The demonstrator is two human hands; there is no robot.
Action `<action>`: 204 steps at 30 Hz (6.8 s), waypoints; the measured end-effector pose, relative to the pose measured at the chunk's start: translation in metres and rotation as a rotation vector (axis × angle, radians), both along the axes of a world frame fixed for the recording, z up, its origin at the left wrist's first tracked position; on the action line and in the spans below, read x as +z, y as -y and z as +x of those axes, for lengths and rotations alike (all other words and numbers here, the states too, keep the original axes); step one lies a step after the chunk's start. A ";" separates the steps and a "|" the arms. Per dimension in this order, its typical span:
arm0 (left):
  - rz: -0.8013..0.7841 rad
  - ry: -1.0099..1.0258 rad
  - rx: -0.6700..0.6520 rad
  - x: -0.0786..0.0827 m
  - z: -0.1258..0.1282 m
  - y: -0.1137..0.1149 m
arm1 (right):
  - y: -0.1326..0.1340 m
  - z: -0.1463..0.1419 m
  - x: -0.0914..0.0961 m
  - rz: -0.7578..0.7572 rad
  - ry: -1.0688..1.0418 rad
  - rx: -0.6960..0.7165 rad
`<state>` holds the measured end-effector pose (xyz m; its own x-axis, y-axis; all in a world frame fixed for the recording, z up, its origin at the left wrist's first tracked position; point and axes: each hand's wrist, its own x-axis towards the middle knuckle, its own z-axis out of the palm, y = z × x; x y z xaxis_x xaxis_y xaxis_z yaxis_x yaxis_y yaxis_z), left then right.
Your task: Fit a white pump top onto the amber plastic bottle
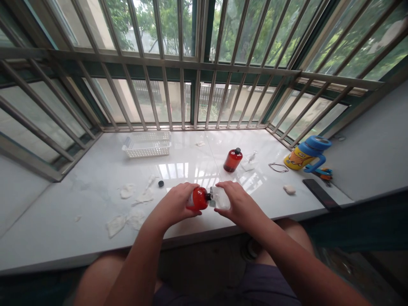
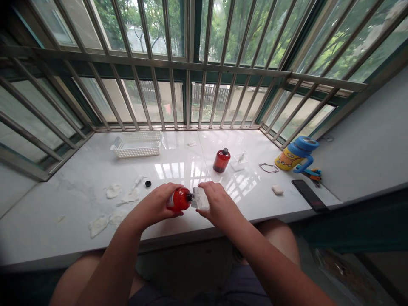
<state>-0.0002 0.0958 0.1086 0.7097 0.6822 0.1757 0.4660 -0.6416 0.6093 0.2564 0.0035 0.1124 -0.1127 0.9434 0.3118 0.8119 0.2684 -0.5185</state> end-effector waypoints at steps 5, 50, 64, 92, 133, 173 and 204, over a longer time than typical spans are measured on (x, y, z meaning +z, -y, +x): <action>-0.031 0.027 -0.005 -0.002 -0.001 0.000 | -0.001 -0.001 0.005 -0.017 0.022 0.001; -0.261 0.095 -0.017 -0.011 -0.002 -0.006 | -0.009 -0.005 0.023 -0.060 0.242 0.062; -0.300 0.074 -0.009 -0.010 0.000 -0.006 | -0.009 -0.009 0.032 -0.065 0.287 0.057; -0.317 0.083 -0.032 -0.011 0.003 -0.007 | -0.011 -0.012 0.039 -0.045 0.406 0.069; -0.344 0.092 -0.030 -0.012 0.002 -0.009 | -0.014 -0.016 0.050 -0.055 0.528 0.079; -0.363 0.123 -0.030 -0.013 0.001 -0.011 | -0.018 -0.023 0.063 -0.070 0.666 0.087; -0.372 0.127 -0.027 -0.013 -0.001 -0.013 | -0.023 -0.030 0.073 -0.022 0.788 0.114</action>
<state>-0.0009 0.1083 0.0953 0.7169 0.6972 0.0075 0.3577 -0.3771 0.8543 0.2268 0.0268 0.1851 -0.3885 0.9179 0.0813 0.9100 0.3683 0.1906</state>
